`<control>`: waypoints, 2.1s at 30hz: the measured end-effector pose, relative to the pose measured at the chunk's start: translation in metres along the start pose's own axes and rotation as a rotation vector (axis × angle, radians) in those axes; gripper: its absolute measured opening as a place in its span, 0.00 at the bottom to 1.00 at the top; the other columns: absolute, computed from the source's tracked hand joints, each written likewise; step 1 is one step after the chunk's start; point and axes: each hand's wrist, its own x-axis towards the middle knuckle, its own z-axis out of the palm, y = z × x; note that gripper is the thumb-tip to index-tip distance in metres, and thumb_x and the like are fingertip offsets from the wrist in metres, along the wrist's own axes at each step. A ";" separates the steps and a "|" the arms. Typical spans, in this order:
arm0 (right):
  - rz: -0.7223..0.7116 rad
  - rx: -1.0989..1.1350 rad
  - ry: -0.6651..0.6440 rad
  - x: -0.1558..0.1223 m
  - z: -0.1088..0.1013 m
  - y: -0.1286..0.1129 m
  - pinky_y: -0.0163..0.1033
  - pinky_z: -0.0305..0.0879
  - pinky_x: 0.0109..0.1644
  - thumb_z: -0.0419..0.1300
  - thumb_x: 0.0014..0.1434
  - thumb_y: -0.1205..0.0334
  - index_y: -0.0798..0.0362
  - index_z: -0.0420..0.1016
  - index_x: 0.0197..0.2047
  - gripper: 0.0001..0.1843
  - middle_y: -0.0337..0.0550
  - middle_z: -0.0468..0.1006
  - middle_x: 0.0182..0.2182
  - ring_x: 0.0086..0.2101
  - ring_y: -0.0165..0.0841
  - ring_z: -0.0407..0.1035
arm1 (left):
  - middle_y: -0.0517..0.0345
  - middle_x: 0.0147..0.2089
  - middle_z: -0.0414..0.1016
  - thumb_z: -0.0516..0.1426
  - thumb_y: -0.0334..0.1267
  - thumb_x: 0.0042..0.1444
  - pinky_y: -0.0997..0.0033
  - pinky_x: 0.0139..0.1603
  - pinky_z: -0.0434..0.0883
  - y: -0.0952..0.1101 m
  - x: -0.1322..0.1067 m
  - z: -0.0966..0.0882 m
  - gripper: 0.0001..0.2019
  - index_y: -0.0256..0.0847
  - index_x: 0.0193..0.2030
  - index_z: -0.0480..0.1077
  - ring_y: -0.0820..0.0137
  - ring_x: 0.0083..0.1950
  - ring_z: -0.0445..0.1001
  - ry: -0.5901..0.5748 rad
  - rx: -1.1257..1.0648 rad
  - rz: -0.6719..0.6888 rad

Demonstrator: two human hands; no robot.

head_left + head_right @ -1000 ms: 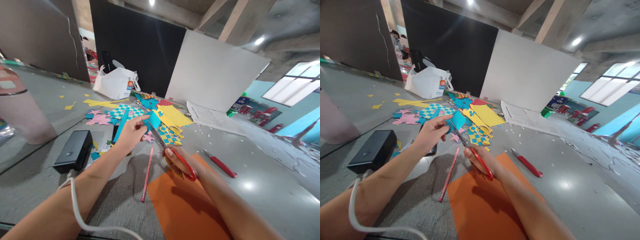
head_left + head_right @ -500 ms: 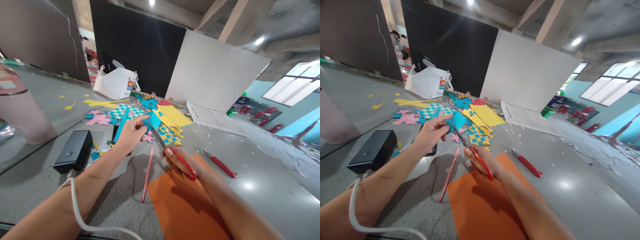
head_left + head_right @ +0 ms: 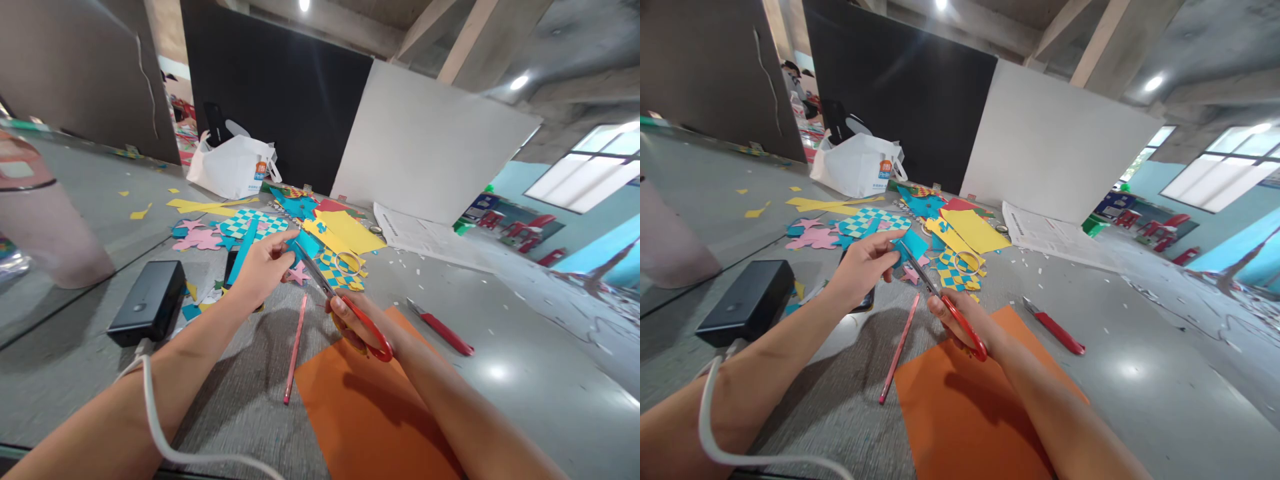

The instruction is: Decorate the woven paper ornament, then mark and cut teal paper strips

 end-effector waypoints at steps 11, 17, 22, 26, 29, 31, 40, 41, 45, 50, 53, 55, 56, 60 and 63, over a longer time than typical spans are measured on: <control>0.002 0.026 -0.008 0.000 -0.001 0.003 0.30 0.46 0.12 0.50 0.66 0.27 0.49 0.63 0.37 0.31 0.27 0.61 0.14 0.09 0.24 0.53 | 0.69 0.24 0.62 0.59 0.35 0.49 0.72 0.23 0.67 -0.003 0.001 0.000 0.27 0.39 0.58 0.77 0.75 0.20 0.64 0.018 0.012 0.003; 0.004 0.025 0.002 0.001 -0.001 0.004 0.30 0.47 0.11 0.50 0.65 0.26 0.49 0.64 0.37 0.32 0.27 0.62 0.14 0.09 0.24 0.53 | 0.68 0.25 0.64 0.59 0.36 0.49 0.72 0.23 0.67 -0.004 0.001 0.000 0.28 0.37 0.59 0.77 0.76 0.20 0.64 0.023 0.006 -0.004; 0.010 0.026 0.004 0.001 -0.001 0.005 0.30 0.46 0.11 0.51 0.66 0.26 0.49 0.64 0.37 0.32 0.27 0.62 0.15 0.09 0.23 0.53 | 0.69 0.25 0.64 0.59 0.36 0.49 0.72 0.22 0.68 -0.003 0.000 0.000 0.29 0.36 0.61 0.75 0.76 0.20 0.64 0.023 0.003 -0.008; 0.016 0.033 0.002 0.001 -0.001 0.004 0.30 0.47 0.11 0.50 0.65 0.25 0.49 0.64 0.37 0.32 0.27 0.62 0.14 0.09 0.24 0.53 | 0.69 0.25 0.63 0.59 0.35 0.49 0.71 0.22 0.68 -0.002 0.001 0.000 0.30 0.36 0.61 0.75 0.76 0.20 0.64 0.025 0.008 -0.017; 0.003 0.027 -0.012 0.000 -0.001 0.003 0.29 0.47 0.11 0.50 0.66 0.26 0.49 0.63 0.37 0.32 0.27 0.62 0.13 0.09 0.24 0.52 | 0.69 0.25 0.64 0.59 0.36 0.48 0.72 0.22 0.67 -0.002 0.001 0.001 0.30 0.35 0.61 0.75 0.76 0.20 0.64 0.028 0.008 -0.021; -0.009 0.024 -0.013 0.000 -0.002 0.003 0.29 0.47 0.11 0.50 0.66 0.26 0.50 0.63 0.37 0.32 0.27 0.62 0.13 0.09 0.23 0.52 | 0.69 0.25 0.64 0.60 0.36 0.48 0.72 0.22 0.68 -0.002 0.000 0.001 0.31 0.34 0.61 0.74 0.76 0.20 0.64 0.031 0.006 -0.023; 0.012 0.067 0.019 0.003 -0.001 0.007 0.28 0.49 0.10 0.51 0.64 0.25 0.51 0.65 0.39 0.34 0.28 0.62 0.18 0.10 0.23 0.54 | 0.70 0.23 0.67 0.63 0.37 0.44 0.74 0.21 0.66 -0.005 0.001 0.002 0.24 0.38 0.50 0.72 0.74 0.22 0.66 0.038 -0.026 -0.063; 0.017 0.071 0.015 0.003 -0.002 0.008 0.28 0.50 0.10 0.51 0.64 0.24 0.51 0.65 0.39 0.34 0.28 0.62 0.19 0.11 0.22 0.54 | 0.70 0.23 0.67 0.63 0.37 0.43 0.74 0.21 0.67 -0.006 0.001 0.002 0.22 0.39 0.48 0.72 0.74 0.22 0.67 0.046 -0.031 -0.066; 0.031 0.084 0.007 0.003 -0.003 0.010 0.28 0.51 0.10 0.52 0.63 0.23 0.51 0.64 0.39 0.35 0.29 0.63 0.21 0.11 0.21 0.54 | 0.69 0.25 0.69 0.65 0.36 0.41 0.75 0.21 0.68 -0.006 0.001 0.004 0.21 0.40 0.44 0.70 0.73 0.24 0.70 0.090 -0.076 -0.105; 0.026 0.089 0.008 0.002 -0.003 0.008 0.27 0.50 0.11 0.51 0.63 0.24 0.51 0.63 0.40 0.34 0.28 0.63 0.21 0.11 0.21 0.55 | 0.71 0.23 0.67 0.67 0.36 0.41 0.74 0.21 0.69 0.001 -0.003 0.008 0.21 0.40 0.43 0.68 0.72 0.22 0.73 0.090 -0.177 -0.179; 0.031 0.098 0.010 0.002 -0.002 0.006 0.27 0.51 0.11 0.51 0.63 0.24 0.51 0.63 0.39 0.34 0.28 0.63 0.21 0.11 0.21 0.55 | 0.74 0.20 0.60 0.68 0.39 0.41 0.75 0.20 0.68 0.001 -0.004 0.010 0.17 0.42 0.35 0.66 0.70 0.23 0.76 0.040 -0.234 -0.180; 0.029 0.097 0.015 0.002 -0.002 0.006 0.28 0.51 0.11 0.51 0.63 0.23 0.51 0.63 0.39 0.34 0.28 0.64 0.21 0.12 0.21 0.55 | 0.72 0.20 0.61 0.69 0.41 0.42 0.75 0.21 0.68 -0.002 -0.004 0.009 0.17 0.43 0.31 0.64 0.68 0.25 0.78 0.007 -0.249 -0.194; 0.026 0.097 0.016 0.003 -0.002 0.006 0.28 0.51 0.11 0.51 0.63 0.23 0.51 0.63 0.39 0.35 0.28 0.64 0.22 0.12 0.21 0.55 | 0.70 0.20 0.63 0.69 0.42 0.41 0.75 0.21 0.69 -0.004 -0.003 0.008 0.18 0.43 0.30 0.63 0.66 0.26 0.79 -0.007 -0.251 -0.201; -0.001 0.102 0.008 0.003 -0.003 0.008 0.28 0.50 0.12 0.51 0.64 0.24 0.52 0.64 0.40 0.34 0.29 0.64 0.22 0.12 0.21 0.55 | 0.65 0.21 0.70 0.71 0.43 0.42 0.74 0.23 0.70 -0.010 -0.001 0.005 0.20 0.42 0.26 0.63 0.66 0.27 0.80 -0.043 -0.250 -0.212; -0.015 0.123 0.002 0.003 -0.003 0.010 0.28 0.50 0.12 0.51 0.65 0.26 0.52 0.64 0.40 0.33 0.29 0.64 0.23 0.12 0.20 0.55 | 0.61 0.21 0.73 0.71 0.44 0.43 0.74 0.24 0.70 -0.008 -0.001 0.005 0.20 0.42 0.25 0.63 0.67 0.26 0.79 -0.041 -0.250 -0.248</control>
